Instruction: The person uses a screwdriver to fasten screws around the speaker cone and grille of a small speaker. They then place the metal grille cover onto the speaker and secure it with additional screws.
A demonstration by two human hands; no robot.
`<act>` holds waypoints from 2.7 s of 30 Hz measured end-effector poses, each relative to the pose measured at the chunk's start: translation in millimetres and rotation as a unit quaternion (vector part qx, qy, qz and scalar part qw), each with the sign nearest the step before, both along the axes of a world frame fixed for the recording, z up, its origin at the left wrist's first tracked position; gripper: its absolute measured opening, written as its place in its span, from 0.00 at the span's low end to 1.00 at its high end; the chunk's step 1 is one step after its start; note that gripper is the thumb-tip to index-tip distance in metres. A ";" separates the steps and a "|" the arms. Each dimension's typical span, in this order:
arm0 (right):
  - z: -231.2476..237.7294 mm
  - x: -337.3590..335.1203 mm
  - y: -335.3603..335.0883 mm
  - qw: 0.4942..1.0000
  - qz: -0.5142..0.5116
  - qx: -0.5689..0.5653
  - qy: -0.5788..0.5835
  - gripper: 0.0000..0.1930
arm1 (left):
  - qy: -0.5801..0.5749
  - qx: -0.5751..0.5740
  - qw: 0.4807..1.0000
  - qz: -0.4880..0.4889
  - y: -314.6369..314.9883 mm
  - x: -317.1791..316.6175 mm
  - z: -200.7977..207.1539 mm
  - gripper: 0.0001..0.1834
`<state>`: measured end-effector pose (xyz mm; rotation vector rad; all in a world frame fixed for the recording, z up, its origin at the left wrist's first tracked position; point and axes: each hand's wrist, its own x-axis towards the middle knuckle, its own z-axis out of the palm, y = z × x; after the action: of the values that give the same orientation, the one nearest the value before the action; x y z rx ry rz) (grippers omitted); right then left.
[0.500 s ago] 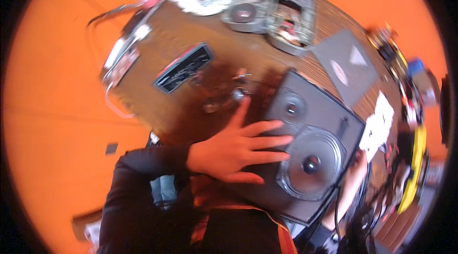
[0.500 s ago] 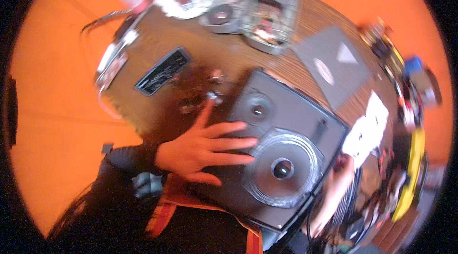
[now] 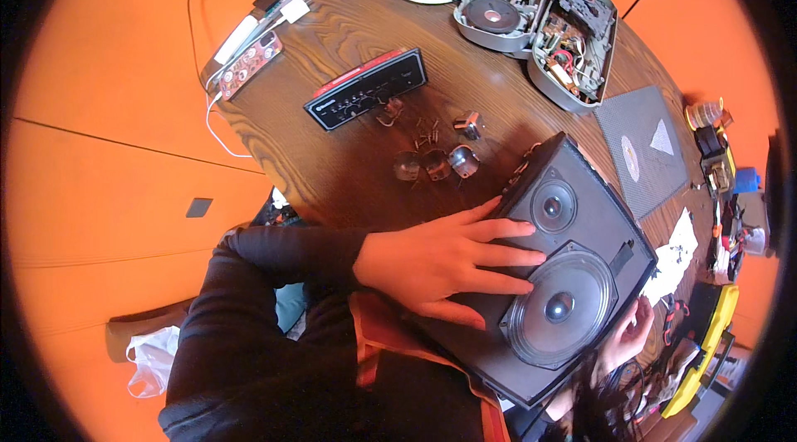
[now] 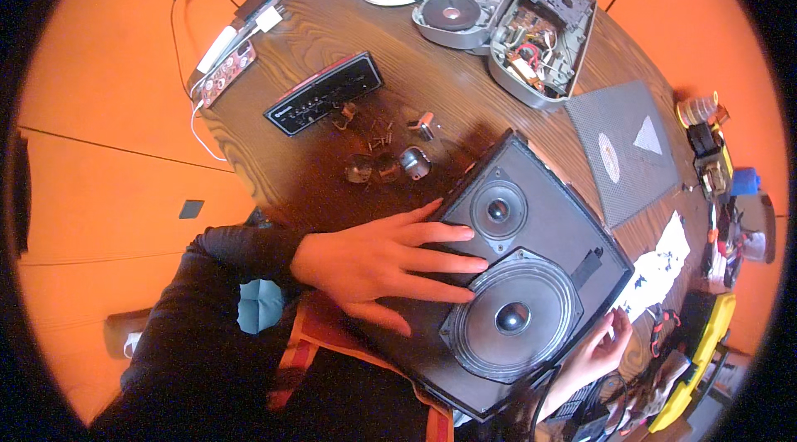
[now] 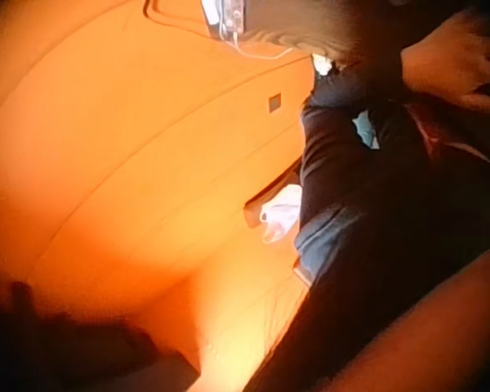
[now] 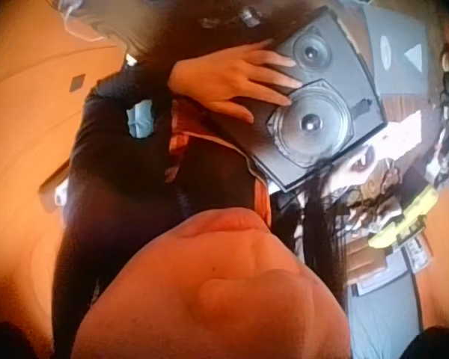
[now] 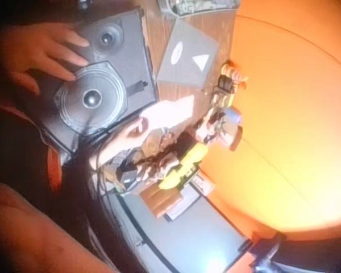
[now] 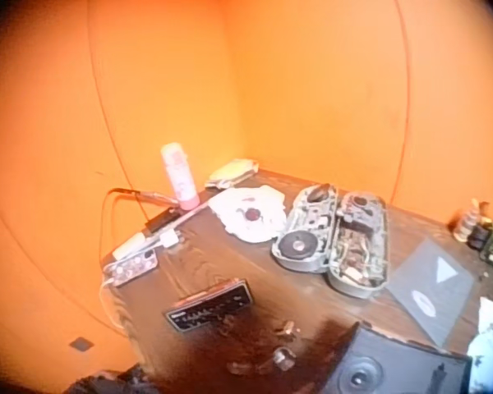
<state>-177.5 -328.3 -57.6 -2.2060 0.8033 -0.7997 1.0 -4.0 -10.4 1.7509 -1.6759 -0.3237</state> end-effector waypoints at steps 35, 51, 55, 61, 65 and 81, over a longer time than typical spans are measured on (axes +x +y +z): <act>20.1 -9.3 -4.6 0.985 -0.150 -0.078 -0.025 0.07 | -0.214 0.364 0.906 -0.002 -43.8 -12.0 67.8 0.43; -1.3 47.5 -102.8 0.989 -0.043 -0.055 0.133 0.08 | -0.184 0.209 0.959 0.060 -31.2 -14.2 44.3 0.39; 4.8 46.8 -102.6 0.991 -0.057 -0.045 0.116 0.07 | -0.181 0.188 0.963 0.071 -32.0 -15.2 42.8 0.37; 40.8 27.4 -63.2 0.874 0.068 0.449 -0.173 0.09 | -0.154 0.072 0.980 0.103 -29.8 -12.5 47.1 0.29; 60.4 11.5 -13.6 0.728 0.160 0.620 -0.247 0.08 | -0.131 -0.055 0.982 0.124 -45.8 -4.7 64.4 0.24; 116.0 10.3 76.1 0.739 0.326 0.574 -0.135 0.07 | 0.041 -0.278 0.956 -0.087 -109.4 -10.1 73.4 0.14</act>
<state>-167.2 -252.2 58.4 -1.0346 0.1745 -0.1194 -9.2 -113.4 62.9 1.1637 -1.6611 0.0072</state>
